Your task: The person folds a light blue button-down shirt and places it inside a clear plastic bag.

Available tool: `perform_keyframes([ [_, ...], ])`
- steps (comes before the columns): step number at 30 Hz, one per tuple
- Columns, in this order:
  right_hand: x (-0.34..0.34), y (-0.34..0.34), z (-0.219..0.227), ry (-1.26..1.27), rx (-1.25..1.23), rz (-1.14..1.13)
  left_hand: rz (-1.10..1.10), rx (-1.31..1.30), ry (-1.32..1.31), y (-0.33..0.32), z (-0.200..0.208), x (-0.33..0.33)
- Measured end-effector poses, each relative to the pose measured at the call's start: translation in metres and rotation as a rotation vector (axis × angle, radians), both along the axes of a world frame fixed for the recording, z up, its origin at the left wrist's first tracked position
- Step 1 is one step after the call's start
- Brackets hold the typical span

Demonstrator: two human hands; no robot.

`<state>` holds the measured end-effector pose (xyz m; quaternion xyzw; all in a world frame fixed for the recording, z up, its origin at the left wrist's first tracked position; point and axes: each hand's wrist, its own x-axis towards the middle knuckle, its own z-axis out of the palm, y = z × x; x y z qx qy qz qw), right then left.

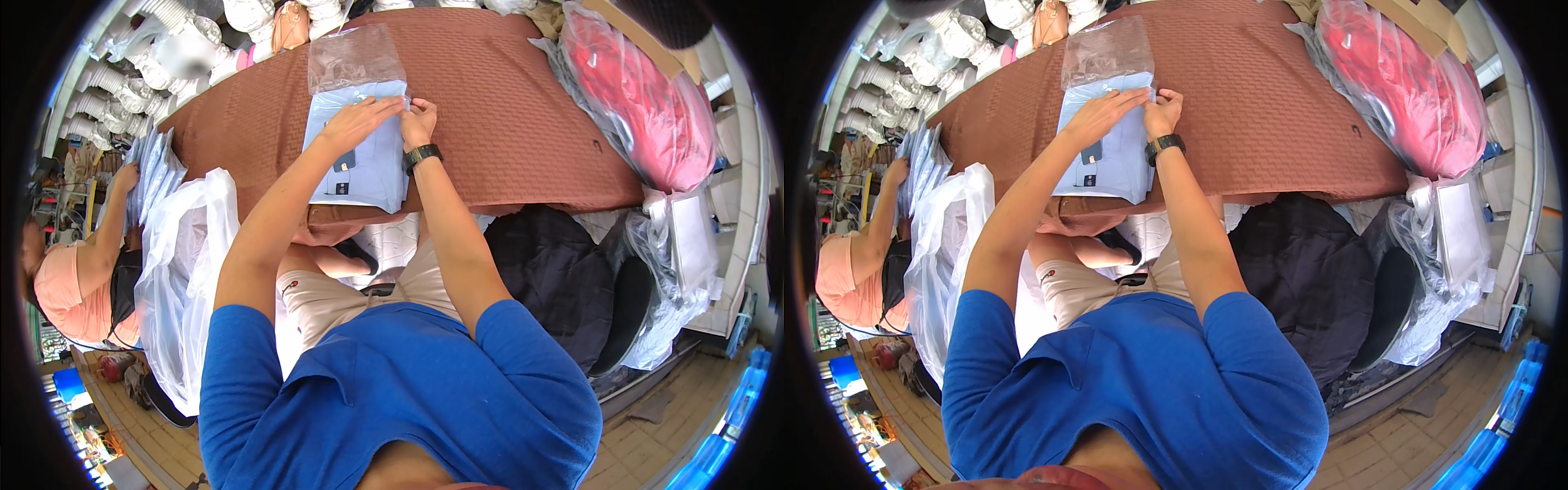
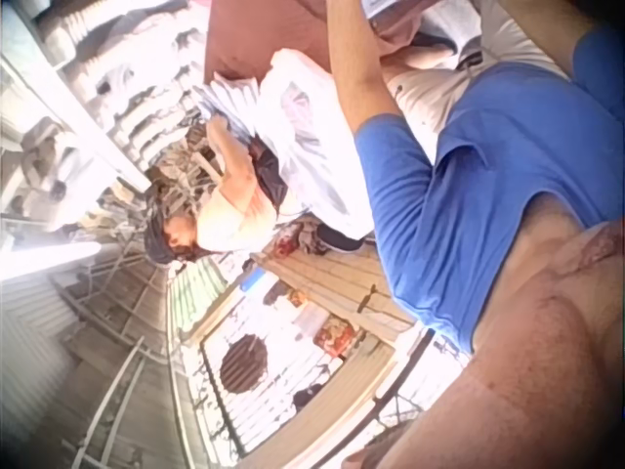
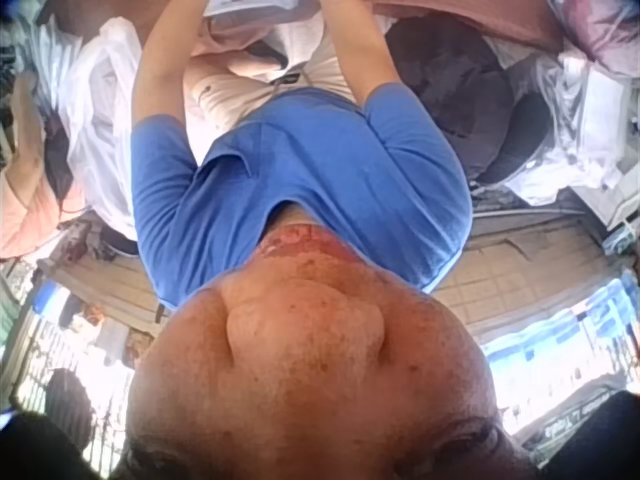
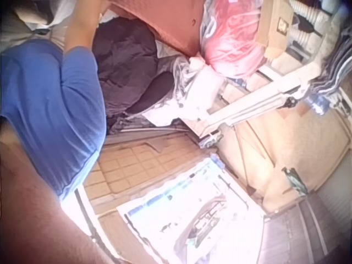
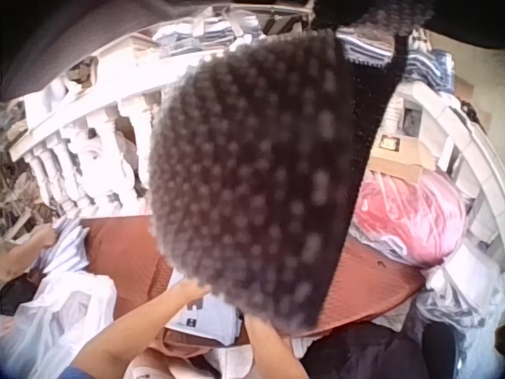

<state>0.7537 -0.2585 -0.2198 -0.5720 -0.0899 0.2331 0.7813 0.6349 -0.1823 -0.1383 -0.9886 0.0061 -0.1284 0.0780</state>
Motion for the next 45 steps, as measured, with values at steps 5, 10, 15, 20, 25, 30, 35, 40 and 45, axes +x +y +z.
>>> perform_keyframes([
  [5, -0.010, -0.010, 0.000, -0.173, 0.110, 0.156, 0.037, -0.056, 0.017, 0.005, 0.002, -0.020],
  [10, 0.007, -0.013, -0.013, -0.308, 0.011, 0.162, 0.041, -0.012, 0.115, -0.013, 0.012, -0.021],
  [15, -0.012, -0.015, -0.006, -0.066, 0.044, 0.081, 0.017, 0.020, 0.040, -0.014, 0.002, -0.049],
  [20, 0.007, -0.026, -0.010, -0.221, -0.102, 0.143, 0.246, -0.235, -0.431, 0.013, -0.026, -0.071],
  [25, -0.004, -0.013, -0.007, -0.606, -0.206, 0.063, 0.910, -1.135, -0.589, 0.097, -0.077, -0.106],
  [30, 0.004, -0.018, -0.006, -0.625, -0.308, 0.062, 0.797, -1.865, -0.408, 0.111, -0.065, -0.070],
  [35, -0.030, -0.027, 0.041, -1.241, -0.807, -0.148, 0.629, -2.021, -0.358, 0.116, -0.050, -0.059],
  [40, -0.030, 0.015, 0.056, -1.746, -0.448, 0.253, 0.603, -1.982, -0.437, 0.123, -0.049, -0.049],
  [45, -0.044, 0.018, 0.075, -1.621, -0.664, 0.473, 0.517, -1.870, -0.585, 0.113, -0.059, -0.049],
])
